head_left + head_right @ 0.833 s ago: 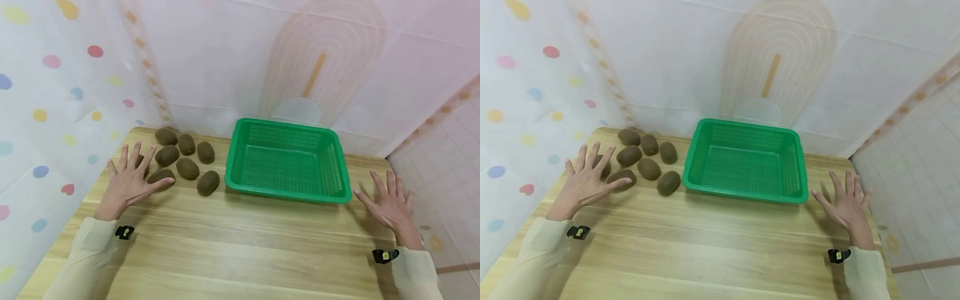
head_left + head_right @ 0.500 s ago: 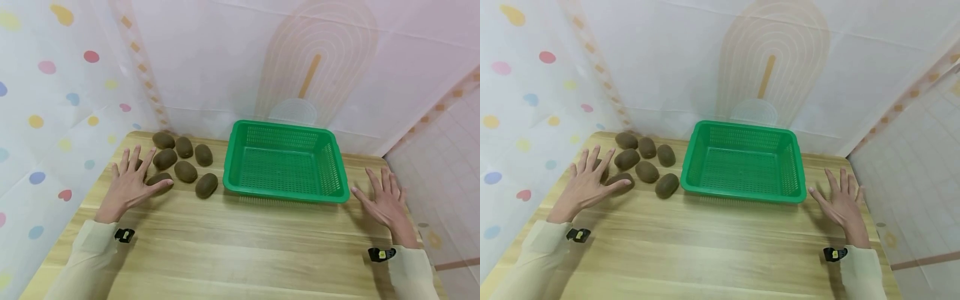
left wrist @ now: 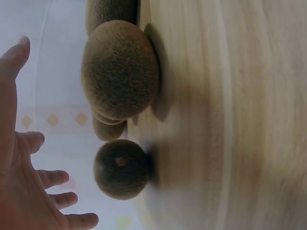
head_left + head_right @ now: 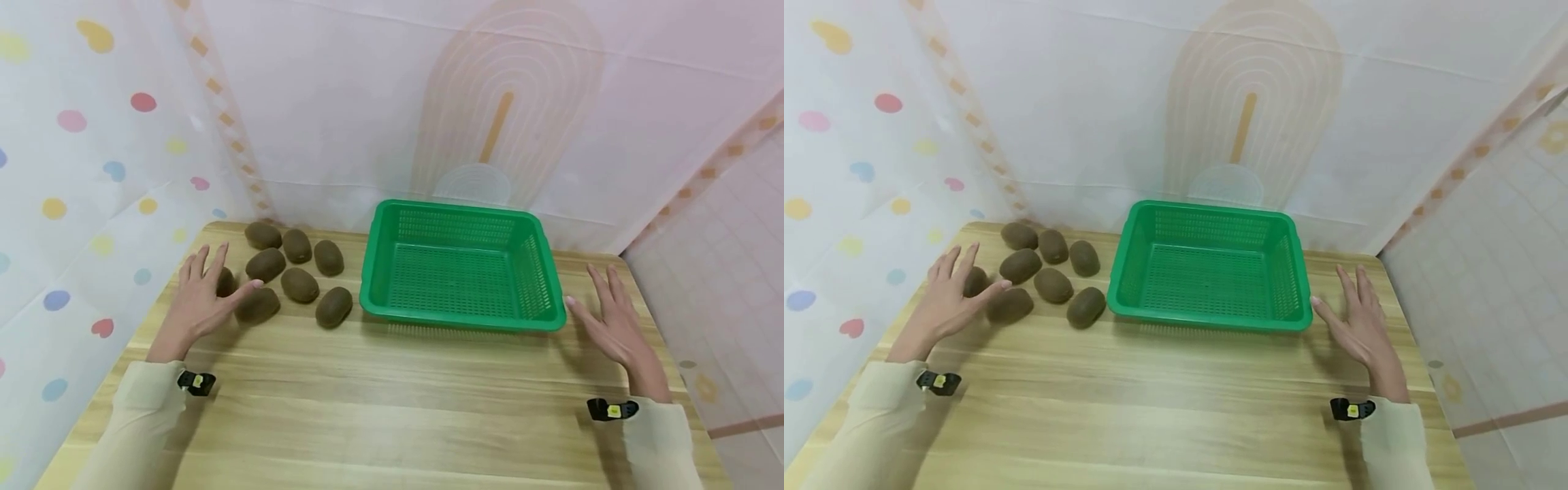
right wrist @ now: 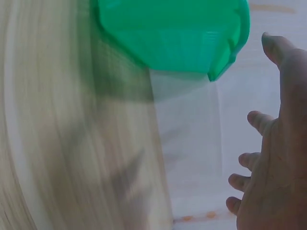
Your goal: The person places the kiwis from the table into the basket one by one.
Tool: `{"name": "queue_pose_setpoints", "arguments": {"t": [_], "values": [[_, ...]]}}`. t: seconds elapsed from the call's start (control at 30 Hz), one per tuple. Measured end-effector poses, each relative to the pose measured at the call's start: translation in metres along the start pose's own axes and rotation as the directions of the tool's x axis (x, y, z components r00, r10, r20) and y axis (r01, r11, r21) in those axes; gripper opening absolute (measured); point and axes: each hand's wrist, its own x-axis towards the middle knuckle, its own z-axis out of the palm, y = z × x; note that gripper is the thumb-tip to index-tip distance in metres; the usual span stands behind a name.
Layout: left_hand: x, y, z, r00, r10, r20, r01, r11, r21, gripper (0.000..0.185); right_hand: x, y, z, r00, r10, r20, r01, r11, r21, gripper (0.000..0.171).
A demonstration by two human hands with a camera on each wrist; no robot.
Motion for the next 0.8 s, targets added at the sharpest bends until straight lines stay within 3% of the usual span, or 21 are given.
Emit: {"name": "queue_pose_setpoints", "arguments": {"t": [0.2,0.37,0.53,0.8], "values": [[0.004,-0.012,0.004,0.999,-0.046,-0.018,0.045,0.998,-0.046,0.099,-0.002,-0.014,0.003,0.996,-0.076,-0.045,0.079,0.995,0.054,0.08],[0.009,-0.015,0.007,0.997,-0.072,-0.019,0.07,0.995,-0.069,0.098,-0.003,-0.027,0.008,0.983,-0.153,-0.101,0.159,0.986,0.051,0.078],[0.014,-0.021,0.009,0.995,-0.098,-0.007,0.096,0.987,-0.129,0.097,-0.005,-0.037,0.012,0.969,-0.223,-0.106,0.228,0.973,0.037,0.079],[0.018,-0.024,0.011,0.997,-0.072,-0.036,0.066,0.988,-0.138,0.083,-0.009,-0.048,0.021,0.944,-0.311,-0.107,0.311,0.95,-0.018,0.079]]}}
